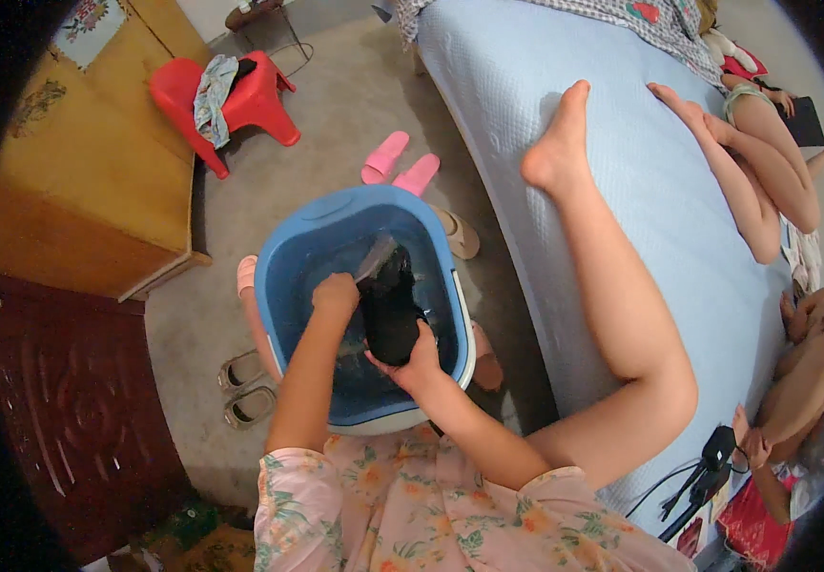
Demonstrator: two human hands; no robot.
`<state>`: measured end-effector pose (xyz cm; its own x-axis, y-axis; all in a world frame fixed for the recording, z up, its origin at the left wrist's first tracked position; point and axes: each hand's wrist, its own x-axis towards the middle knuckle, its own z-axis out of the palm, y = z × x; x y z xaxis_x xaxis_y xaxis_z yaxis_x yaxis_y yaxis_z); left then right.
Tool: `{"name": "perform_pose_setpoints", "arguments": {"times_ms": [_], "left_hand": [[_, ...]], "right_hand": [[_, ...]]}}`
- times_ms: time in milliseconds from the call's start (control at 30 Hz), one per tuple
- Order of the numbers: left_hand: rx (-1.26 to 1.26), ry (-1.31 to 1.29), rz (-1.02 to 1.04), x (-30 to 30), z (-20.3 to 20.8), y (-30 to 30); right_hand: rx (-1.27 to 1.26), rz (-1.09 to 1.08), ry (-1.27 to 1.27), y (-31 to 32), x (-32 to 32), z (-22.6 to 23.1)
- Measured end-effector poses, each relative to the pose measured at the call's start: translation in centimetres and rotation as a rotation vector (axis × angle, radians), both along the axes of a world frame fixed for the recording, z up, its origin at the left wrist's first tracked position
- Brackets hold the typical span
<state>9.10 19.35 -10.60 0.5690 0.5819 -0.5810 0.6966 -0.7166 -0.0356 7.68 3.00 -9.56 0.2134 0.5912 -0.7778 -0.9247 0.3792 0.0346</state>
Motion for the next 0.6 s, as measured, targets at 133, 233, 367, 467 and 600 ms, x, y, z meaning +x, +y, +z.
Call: {"name": "perform_pose_setpoints", "arguments": {"times_ms": [133,233,367,467,600], "left_hand": [[-0.11,-0.028,-0.073,-1.0,-1.0,1.0],[-0.246,0.029,-0.109,-2.3,-0.3,0.9],[-0.395,-0.184,-0.302,-5.9,2.4,-2.3],[-0.407,-0.152,-0.281,-7.5,4.7,-4.9],[-0.444,-0.236,-0.223,-10.1,6.7,-7.6]], "right_hand": [[0.007,0.003,-0.011,-0.1,0.1,0.3],[-0.016,0.029,-0.025,0.0,0.1,0.2],[0.013,-0.001,-0.039,-0.1,0.0,0.4],[0.128,0.007,-0.095,-0.5,0.0,-1.6],[0.117,-0.034,-0.186,-0.2,0.1,-0.7]]}}
